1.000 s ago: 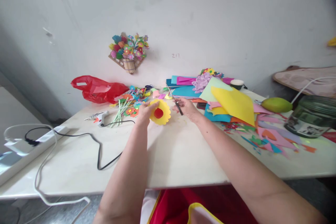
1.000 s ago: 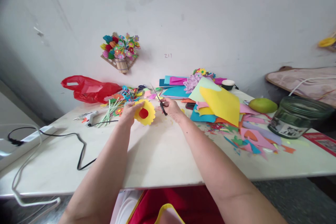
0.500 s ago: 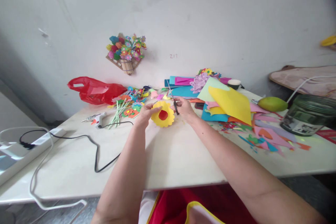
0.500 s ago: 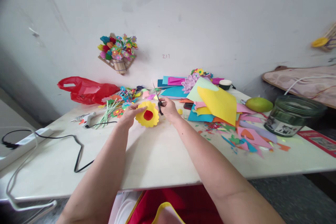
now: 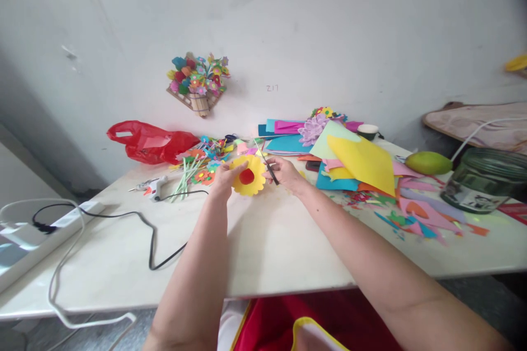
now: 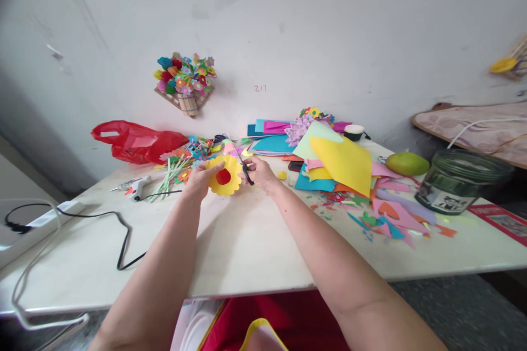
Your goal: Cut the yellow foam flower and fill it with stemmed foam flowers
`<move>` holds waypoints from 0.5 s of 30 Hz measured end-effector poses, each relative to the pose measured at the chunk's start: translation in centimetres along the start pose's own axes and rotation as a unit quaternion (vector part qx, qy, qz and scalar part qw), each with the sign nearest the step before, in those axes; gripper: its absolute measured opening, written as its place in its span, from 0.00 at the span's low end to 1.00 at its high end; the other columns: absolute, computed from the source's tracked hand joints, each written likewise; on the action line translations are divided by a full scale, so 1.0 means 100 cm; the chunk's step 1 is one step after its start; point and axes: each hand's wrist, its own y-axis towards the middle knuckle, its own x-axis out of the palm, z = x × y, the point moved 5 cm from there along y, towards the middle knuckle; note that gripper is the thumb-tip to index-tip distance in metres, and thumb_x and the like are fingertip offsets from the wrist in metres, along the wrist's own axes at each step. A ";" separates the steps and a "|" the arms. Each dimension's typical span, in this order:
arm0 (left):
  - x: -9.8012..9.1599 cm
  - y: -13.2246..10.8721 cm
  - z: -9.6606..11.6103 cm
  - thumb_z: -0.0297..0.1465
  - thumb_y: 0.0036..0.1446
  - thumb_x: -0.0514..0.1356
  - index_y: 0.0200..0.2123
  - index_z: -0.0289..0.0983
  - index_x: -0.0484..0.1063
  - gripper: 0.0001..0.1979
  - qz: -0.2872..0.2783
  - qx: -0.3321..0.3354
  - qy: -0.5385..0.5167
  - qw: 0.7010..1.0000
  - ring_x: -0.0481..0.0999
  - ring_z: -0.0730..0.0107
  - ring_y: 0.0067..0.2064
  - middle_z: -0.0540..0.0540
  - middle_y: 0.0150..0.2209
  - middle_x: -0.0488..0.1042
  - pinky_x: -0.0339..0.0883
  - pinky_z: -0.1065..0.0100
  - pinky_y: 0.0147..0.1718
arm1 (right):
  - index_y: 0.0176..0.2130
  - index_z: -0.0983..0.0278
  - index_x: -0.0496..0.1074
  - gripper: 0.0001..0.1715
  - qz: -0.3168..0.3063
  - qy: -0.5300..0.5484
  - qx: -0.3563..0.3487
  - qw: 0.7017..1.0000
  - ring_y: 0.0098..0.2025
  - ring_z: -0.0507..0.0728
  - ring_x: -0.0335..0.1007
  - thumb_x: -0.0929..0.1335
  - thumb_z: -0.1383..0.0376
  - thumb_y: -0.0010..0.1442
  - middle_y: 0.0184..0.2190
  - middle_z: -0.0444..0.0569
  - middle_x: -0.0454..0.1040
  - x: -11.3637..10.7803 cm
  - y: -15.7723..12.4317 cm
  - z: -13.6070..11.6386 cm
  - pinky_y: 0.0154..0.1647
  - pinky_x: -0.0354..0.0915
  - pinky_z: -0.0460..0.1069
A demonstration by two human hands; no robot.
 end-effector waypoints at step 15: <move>-0.002 -0.005 0.012 0.39 0.35 0.71 0.26 0.33 0.77 0.17 -0.039 0.011 0.039 0.998 0.75 0.65 0.25 0.42 0.26 0.78 0.69 0.67 0.24 | 0.37 0.67 0.70 0.17 -0.166 -0.101 0.019 0.981 0.18 0.47 0.60 0.69 0.56 0.51 0.18 0.40 0.67 -0.012 -0.007 -0.009 0.18 0.56 0.42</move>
